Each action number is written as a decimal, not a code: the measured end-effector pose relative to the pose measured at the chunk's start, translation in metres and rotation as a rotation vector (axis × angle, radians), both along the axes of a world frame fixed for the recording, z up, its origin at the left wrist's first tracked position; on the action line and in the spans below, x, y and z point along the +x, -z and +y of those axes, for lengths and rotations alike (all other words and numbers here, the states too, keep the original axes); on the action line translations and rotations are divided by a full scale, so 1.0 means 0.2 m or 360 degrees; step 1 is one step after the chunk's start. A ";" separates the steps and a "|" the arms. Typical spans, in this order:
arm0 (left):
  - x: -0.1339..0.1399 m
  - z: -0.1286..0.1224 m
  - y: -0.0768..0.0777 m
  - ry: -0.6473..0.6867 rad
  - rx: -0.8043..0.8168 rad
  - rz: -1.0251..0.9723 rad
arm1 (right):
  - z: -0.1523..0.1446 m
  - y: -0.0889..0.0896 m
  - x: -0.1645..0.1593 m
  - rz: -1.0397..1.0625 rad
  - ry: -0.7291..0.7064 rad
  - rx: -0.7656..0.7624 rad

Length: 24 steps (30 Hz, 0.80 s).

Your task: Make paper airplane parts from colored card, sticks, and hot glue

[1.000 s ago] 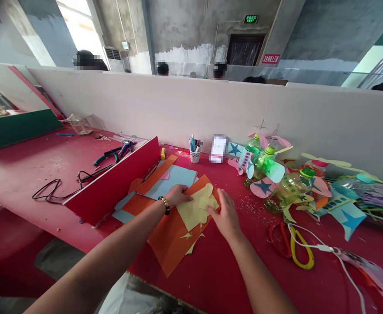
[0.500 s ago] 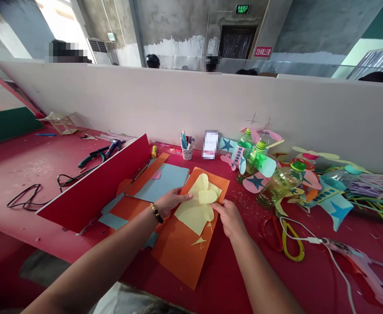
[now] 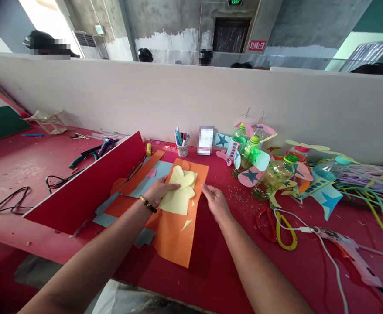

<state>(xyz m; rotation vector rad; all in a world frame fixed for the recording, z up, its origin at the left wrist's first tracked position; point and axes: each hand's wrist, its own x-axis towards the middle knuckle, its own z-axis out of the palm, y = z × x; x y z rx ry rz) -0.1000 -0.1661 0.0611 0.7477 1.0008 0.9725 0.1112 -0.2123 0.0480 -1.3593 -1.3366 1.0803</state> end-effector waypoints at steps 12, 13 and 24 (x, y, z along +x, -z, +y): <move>-0.33 0.09 -0.15 -0.0154 0.0157 -0.0014 | -0.09 0.13 -0.09 -0.1639 -0.0810 0.0334; -0.33 0.08 -0.15 -0.0152 0.0170 -0.0033 | -0.15 0.11 -0.12 -0.1621 -0.0902 0.0383; -0.14 0.07 -0.05 -0.0116 0.0061 0.0018 | -0.88 0.03 0.21 -0.0845 -0.1409 0.0130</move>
